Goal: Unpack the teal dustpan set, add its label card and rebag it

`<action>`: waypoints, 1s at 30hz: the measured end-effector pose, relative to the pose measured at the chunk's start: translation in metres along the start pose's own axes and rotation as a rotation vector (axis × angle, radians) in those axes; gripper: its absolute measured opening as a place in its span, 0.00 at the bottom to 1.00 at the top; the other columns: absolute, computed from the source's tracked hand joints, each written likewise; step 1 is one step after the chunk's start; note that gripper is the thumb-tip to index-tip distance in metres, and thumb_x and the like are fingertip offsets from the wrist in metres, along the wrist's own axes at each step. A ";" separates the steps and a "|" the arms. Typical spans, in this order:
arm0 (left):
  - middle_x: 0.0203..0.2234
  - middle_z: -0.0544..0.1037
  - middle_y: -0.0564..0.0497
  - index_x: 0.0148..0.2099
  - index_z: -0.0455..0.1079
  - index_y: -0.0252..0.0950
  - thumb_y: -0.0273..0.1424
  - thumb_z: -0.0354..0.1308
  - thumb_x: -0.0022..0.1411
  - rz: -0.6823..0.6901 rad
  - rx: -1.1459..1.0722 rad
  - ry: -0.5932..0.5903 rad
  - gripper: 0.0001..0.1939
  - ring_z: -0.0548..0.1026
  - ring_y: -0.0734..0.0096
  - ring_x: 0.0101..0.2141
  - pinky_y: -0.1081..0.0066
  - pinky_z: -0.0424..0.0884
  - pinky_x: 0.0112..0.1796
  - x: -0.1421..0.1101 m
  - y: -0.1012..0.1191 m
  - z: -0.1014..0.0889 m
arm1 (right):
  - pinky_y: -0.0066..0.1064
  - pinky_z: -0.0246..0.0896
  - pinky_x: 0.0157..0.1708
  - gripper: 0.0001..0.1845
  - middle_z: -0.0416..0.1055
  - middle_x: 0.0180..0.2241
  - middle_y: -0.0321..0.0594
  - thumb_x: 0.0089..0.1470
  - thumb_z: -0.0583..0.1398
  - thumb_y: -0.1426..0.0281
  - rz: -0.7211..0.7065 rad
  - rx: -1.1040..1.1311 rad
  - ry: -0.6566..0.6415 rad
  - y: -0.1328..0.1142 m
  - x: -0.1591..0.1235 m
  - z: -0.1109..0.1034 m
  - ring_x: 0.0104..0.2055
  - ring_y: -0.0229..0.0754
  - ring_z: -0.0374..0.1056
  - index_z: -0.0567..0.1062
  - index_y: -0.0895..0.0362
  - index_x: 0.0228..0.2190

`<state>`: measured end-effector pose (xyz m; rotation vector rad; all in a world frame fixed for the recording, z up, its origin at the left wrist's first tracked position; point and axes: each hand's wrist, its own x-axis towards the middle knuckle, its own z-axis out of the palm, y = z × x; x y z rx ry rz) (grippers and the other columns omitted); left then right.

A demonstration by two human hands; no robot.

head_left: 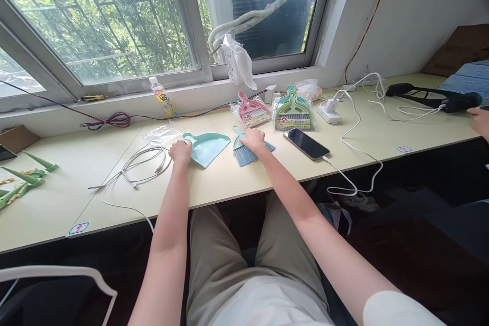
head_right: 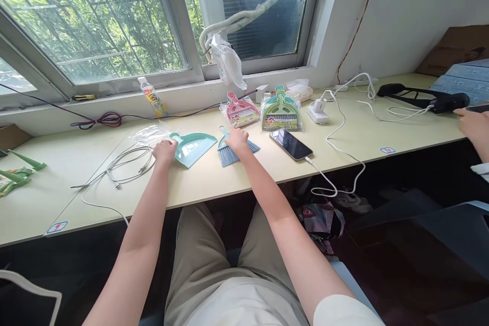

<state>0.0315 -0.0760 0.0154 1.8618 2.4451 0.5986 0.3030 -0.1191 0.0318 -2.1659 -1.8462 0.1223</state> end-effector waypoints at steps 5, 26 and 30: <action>0.34 0.81 0.44 0.32 0.74 0.39 0.40 0.48 0.66 0.504 -0.012 -0.166 0.17 0.77 0.57 0.40 0.66 0.68 0.40 -0.020 0.019 0.001 | 0.34 0.66 0.46 0.18 0.77 0.46 0.50 0.60 0.59 0.59 -0.047 0.096 0.073 -0.006 -0.001 0.000 0.50 0.50 0.74 0.80 0.55 0.45; 0.62 0.64 0.38 0.63 0.62 0.36 0.22 0.49 0.64 0.908 0.078 0.098 0.26 0.63 0.50 0.61 0.56 0.62 0.57 -0.040 0.050 0.025 | 0.40 0.53 0.57 0.14 0.79 0.45 0.40 0.58 0.61 0.64 -0.288 0.146 0.045 -0.011 -0.003 0.020 0.55 0.48 0.67 0.81 0.49 0.45; 0.56 0.70 0.36 0.55 0.69 0.36 0.19 0.43 0.65 0.969 0.173 0.113 0.21 0.67 0.51 0.58 0.55 0.61 0.56 -0.033 0.050 0.026 | 0.40 0.51 0.57 0.15 0.77 0.49 0.42 0.60 0.59 0.62 -0.393 0.161 0.078 -0.019 -0.007 0.029 0.55 0.49 0.65 0.80 0.50 0.46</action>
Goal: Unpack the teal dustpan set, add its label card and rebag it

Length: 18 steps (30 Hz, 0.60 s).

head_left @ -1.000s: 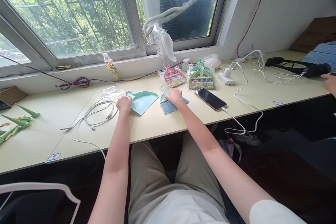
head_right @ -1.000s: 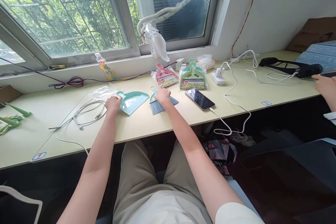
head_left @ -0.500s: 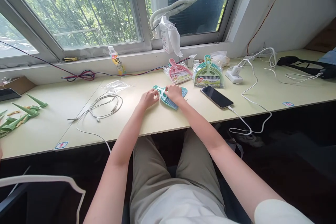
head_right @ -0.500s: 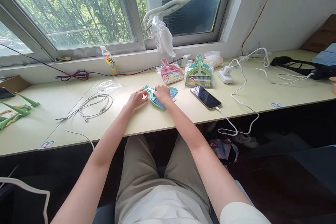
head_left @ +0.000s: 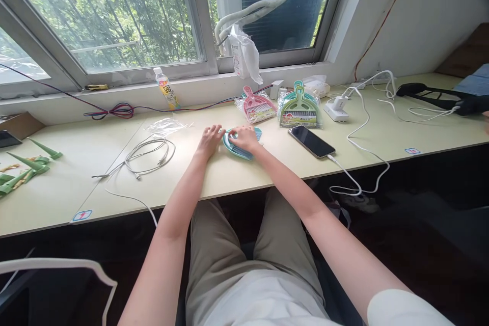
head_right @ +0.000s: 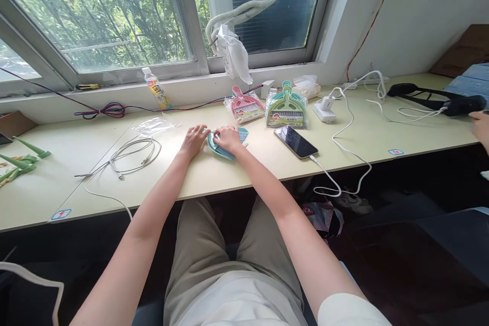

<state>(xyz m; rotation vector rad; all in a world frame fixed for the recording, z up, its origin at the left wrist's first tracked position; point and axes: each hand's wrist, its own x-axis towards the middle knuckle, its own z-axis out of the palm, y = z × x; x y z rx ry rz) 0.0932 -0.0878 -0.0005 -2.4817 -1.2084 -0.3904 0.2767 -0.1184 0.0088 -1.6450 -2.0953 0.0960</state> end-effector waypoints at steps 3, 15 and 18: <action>0.48 0.74 0.35 0.51 0.72 0.34 0.19 0.43 0.66 -0.002 0.069 -0.032 0.19 0.71 0.51 0.52 0.58 0.65 0.51 0.000 -0.005 0.000 | 0.41 0.51 0.57 0.16 0.76 0.50 0.42 0.60 0.59 0.62 -0.047 0.009 -0.001 -0.001 0.000 0.004 0.56 0.49 0.64 0.80 0.49 0.46; 0.48 0.75 0.29 0.54 0.71 0.24 0.17 0.36 0.67 -0.036 0.257 -0.170 0.25 0.75 0.48 0.46 0.61 0.70 0.39 0.006 0.017 -0.003 | 0.41 0.54 0.56 0.18 0.76 0.49 0.41 0.59 0.61 0.59 -0.075 0.058 0.009 0.002 0.005 0.015 0.56 0.51 0.64 0.81 0.48 0.48; 0.46 0.76 0.27 0.55 0.71 0.20 0.16 0.37 0.66 -0.042 0.236 -0.163 0.25 0.75 0.48 0.47 0.58 0.70 0.44 0.007 0.016 -0.001 | 0.41 0.55 0.57 0.18 0.76 0.50 0.40 0.61 0.60 0.59 -0.075 0.051 0.000 0.000 0.004 0.015 0.57 0.51 0.63 0.81 0.47 0.50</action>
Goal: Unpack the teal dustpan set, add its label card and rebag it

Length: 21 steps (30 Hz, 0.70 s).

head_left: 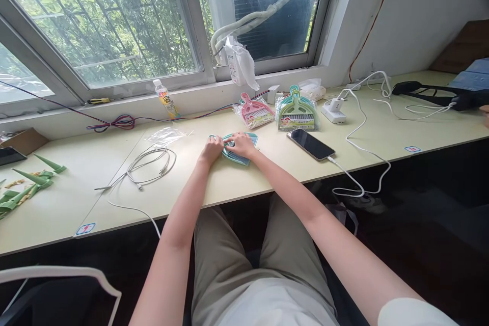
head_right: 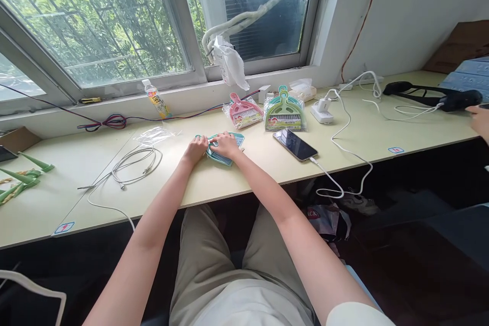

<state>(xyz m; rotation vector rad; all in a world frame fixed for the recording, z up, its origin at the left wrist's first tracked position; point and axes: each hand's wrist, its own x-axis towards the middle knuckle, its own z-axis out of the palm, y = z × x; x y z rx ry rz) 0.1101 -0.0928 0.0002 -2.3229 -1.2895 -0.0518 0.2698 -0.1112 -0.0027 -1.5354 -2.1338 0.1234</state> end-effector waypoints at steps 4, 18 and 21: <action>0.49 0.75 0.26 0.60 0.68 0.19 0.16 0.39 0.65 -0.033 -0.019 0.017 0.26 0.74 0.47 0.50 0.59 0.69 0.48 -0.001 -0.003 0.004 | 0.42 0.53 0.58 0.18 0.75 0.53 0.39 0.63 0.58 0.60 -0.001 -0.002 -0.004 -0.003 0.000 -0.001 0.58 0.52 0.61 0.80 0.47 0.51; 0.51 0.76 0.30 0.61 0.70 0.24 0.17 0.40 0.67 -0.041 -0.109 0.033 0.26 0.76 0.48 0.50 0.56 0.69 0.52 -0.004 -0.011 0.005 | 0.44 0.51 0.60 0.16 0.75 0.53 0.39 0.66 0.56 0.59 0.022 0.053 0.036 0.001 0.003 -0.006 0.59 0.50 0.64 0.82 0.48 0.46; 0.56 0.74 0.34 0.60 0.71 0.29 0.19 0.41 0.68 -0.165 -0.200 0.176 0.25 0.72 0.48 0.57 0.53 0.64 0.59 -0.010 -0.023 0.006 | 0.40 0.56 0.56 0.19 0.75 0.53 0.43 0.69 0.52 0.61 0.260 0.108 0.236 0.012 0.006 -0.021 0.56 0.48 0.67 0.80 0.53 0.47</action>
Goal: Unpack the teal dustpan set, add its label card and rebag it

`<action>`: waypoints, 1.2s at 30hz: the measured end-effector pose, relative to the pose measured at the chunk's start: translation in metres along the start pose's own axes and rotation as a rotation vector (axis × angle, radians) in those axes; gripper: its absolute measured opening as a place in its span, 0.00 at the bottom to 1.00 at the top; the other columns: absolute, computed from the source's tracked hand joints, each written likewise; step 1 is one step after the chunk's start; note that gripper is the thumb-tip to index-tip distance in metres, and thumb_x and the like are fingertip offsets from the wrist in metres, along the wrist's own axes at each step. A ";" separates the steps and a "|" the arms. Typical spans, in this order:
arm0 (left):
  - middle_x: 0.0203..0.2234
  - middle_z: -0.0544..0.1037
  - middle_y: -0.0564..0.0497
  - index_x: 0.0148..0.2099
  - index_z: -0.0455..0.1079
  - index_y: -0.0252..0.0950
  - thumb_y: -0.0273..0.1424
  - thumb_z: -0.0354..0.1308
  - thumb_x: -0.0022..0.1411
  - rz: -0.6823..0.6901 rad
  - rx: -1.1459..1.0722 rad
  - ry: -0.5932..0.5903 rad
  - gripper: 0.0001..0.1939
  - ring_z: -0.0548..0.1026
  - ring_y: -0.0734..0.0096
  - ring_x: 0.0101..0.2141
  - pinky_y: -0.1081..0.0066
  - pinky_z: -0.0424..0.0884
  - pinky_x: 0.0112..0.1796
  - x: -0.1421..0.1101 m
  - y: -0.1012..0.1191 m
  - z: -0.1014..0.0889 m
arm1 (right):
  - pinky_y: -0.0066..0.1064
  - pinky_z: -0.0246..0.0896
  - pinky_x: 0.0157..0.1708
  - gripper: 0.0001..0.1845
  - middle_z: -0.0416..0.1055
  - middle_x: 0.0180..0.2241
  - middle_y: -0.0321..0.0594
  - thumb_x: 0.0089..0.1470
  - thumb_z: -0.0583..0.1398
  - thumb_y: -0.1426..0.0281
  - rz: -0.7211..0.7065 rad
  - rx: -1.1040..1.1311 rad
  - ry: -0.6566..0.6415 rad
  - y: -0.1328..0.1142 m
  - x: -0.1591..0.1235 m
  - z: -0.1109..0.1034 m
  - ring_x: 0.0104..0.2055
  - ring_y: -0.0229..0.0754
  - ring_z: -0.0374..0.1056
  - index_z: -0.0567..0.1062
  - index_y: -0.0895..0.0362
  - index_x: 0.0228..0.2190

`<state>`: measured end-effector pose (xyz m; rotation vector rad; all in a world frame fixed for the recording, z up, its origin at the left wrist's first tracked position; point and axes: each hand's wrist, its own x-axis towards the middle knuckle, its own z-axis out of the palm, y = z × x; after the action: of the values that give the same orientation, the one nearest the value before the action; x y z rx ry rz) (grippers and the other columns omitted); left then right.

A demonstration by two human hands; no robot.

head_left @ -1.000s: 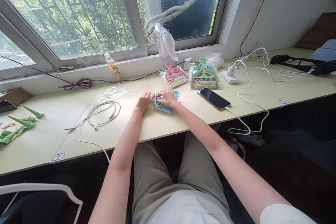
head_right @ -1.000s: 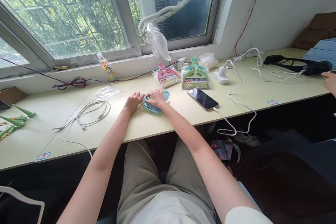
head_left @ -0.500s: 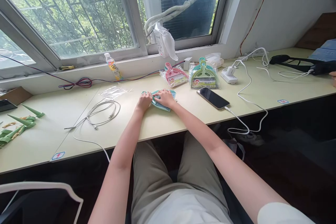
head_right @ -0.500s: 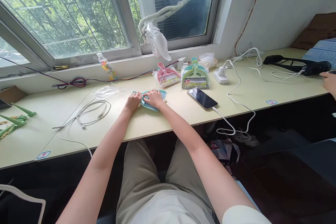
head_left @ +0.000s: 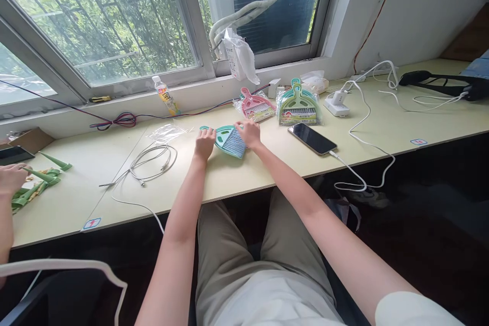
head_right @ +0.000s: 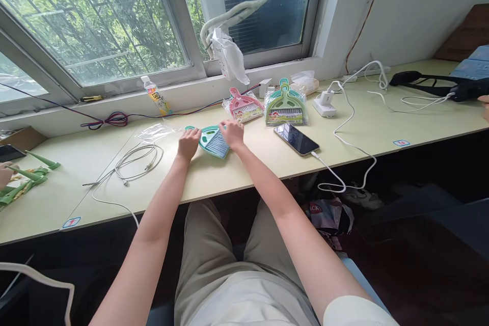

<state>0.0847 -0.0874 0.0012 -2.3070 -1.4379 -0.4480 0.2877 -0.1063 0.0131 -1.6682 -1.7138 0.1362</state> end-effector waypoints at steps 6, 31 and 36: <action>0.57 0.75 0.42 0.54 0.77 0.38 0.22 0.45 0.68 -0.399 -0.244 0.224 0.22 0.65 0.53 0.63 0.55 0.68 0.59 -0.011 -0.031 -0.003 | 0.30 0.62 0.44 0.21 0.79 0.45 0.47 0.65 0.57 0.55 0.277 0.115 -0.267 0.023 0.011 -0.012 0.48 0.47 0.74 0.81 0.58 0.39; 0.58 0.74 0.46 0.56 0.75 0.42 0.24 0.44 0.68 -0.451 -0.235 0.355 0.23 0.63 0.58 0.64 0.55 0.62 0.64 -0.016 -0.025 -0.015 | 0.22 0.59 0.29 0.16 0.81 0.32 0.44 0.49 0.72 0.70 0.275 0.766 -0.553 0.013 0.004 -0.011 0.26 0.32 0.69 0.82 0.62 0.41; 0.54 0.76 0.45 0.51 0.77 0.42 0.24 0.44 0.66 -0.610 -0.285 0.463 0.22 0.66 0.57 0.61 0.43 0.44 0.69 -0.016 -0.032 -0.017 | 0.21 0.57 0.25 0.11 0.76 0.24 0.37 0.45 0.70 0.78 0.278 0.739 -0.501 0.021 0.008 -0.014 0.23 0.29 0.63 0.83 0.62 0.35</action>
<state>0.0475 -0.0956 0.0137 -1.7223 -1.8833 -1.3343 0.3138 -0.1017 0.0154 -1.3369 -1.4680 1.2460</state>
